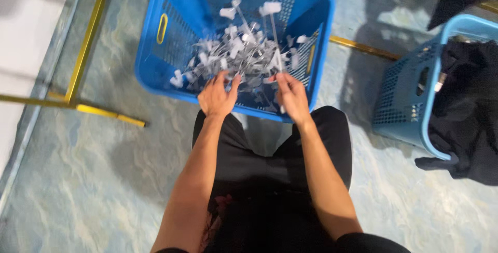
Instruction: The person repeatedly picks up clothes from a blue basket, attaches them to white plastic hangers, and hangs them on a metal clothing rack. The person handles several garments including patterned and solid-colored items, using hangers to secure them before placing them on the rack.
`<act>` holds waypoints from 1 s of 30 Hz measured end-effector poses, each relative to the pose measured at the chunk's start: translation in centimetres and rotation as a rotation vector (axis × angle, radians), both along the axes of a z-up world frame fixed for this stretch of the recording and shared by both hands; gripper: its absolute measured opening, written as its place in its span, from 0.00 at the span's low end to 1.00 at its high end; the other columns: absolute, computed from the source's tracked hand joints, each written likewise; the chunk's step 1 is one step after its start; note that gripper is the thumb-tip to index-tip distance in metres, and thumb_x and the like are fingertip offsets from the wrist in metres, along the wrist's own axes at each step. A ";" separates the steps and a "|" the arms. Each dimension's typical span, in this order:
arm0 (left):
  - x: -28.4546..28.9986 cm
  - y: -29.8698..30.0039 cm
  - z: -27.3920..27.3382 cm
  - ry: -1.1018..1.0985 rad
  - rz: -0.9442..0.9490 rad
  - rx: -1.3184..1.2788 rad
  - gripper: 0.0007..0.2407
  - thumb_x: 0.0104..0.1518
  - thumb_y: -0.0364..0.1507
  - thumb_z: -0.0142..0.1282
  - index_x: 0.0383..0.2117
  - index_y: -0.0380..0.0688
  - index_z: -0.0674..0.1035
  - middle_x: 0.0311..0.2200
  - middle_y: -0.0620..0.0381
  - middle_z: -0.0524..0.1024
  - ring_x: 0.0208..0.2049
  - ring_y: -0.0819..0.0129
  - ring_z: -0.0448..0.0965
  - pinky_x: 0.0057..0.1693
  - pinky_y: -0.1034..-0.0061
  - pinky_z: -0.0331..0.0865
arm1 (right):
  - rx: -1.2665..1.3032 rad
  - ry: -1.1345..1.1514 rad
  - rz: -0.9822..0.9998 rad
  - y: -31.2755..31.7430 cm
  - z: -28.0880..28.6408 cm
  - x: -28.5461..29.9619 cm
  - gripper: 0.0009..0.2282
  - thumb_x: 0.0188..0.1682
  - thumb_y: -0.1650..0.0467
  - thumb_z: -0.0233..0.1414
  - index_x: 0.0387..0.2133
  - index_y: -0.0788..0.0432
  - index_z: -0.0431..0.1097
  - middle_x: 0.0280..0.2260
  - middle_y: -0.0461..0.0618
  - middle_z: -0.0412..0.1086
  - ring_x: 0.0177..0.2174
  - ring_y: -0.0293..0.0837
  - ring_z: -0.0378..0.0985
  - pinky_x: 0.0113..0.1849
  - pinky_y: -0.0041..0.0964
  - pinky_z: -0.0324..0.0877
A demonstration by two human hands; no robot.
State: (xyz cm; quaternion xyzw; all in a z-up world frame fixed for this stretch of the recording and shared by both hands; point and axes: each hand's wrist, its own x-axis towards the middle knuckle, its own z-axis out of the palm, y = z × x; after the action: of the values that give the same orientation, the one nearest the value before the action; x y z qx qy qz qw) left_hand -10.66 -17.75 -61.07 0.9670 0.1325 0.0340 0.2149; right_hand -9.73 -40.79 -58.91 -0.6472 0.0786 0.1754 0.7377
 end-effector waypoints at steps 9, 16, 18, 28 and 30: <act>1.0 -4.9 3.6 0.118 -0.160 -1.586 0.20 0.64 0.40 0.47 0.58 0.43 0.71 0.51 0.48 0.76 0.48 0.58 0.81 0.55 0.62 0.76 | 0.329 0.052 -0.020 -2.3 3.4 -5.6 0.15 0.60 0.64 0.46 0.38 0.65 0.75 0.10 0.40 0.56 0.11 0.32 0.56 0.15 0.31 0.53; 1.0 -13.7 8.9 0.206 -0.325 -1.303 0.24 0.54 0.29 0.65 0.57 0.33 0.73 0.48 0.42 0.80 0.40 0.62 0.85 0.41 0.71 0.82 | -0.248 -0.077 -0.164 -7.9 6.2 -7.7 0.17 0.59 0.62 0.46 0.35 0.63 0.77 0.12 0.40 0.57 0.13 0.33 0.58 0.17 0.32 0.54; 0.9 -16.1 9.8 0.227 -0.355 -1.180 0.23 0.52 0.27 0.67 0.54 0.33 0.75 0.44 0.44 0.82 0.36 0.66 0.85 0.34 0.76 0.79 | -0.511 -0.284 -0.230 -9.5 6.8 -8.4 0.16 0.58 0.63 0.48 0.35 0.64 0.77 0.13 0.40 0.60 0.16 0.34 0.60 0.20 0.32 0.57; -0.8 -20.8 11.3 0.447 -0.617 -1.037 0.12 0.54 0.29 0.66 0.40 0.33 0.85 0.29 0.53 0.85 0.20 0.77 0.81 0.21 0.85 0.62 | 0.049 -0.228 -0.448 -17.0 7.5 -7.1 0.20 0.60 0.62 0.42 0.60 0.60 0.62 0.45 0.47 0.71 0.39 0.38 0.76 0.39 0.37 0.76; -1.5 -21.2 11.4 0.516 -0.659 -1.020 0.11 0.54 0.28 0.66 0.39 0.34 0.85 0.28 0.54 0.85 0.19 0.77 0.79 0.21 0.84 0.62 | 0.280 -0.210 -0.503 -18.4 7.9 -5.8 0.21 0.58 0.60 0.41 0.60 0.59 0.61 0.46 0.47 0.70 0.41 0.42 0.79 0.40 0.40 0.79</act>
State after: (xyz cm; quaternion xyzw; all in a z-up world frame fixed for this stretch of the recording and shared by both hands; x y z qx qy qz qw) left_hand -12.15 -38.94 -49.70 0.7109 -0.1239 -0.3334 0.6067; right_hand -15.50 -59.14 -50.99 -0.5141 0.1348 -0.0715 0.8441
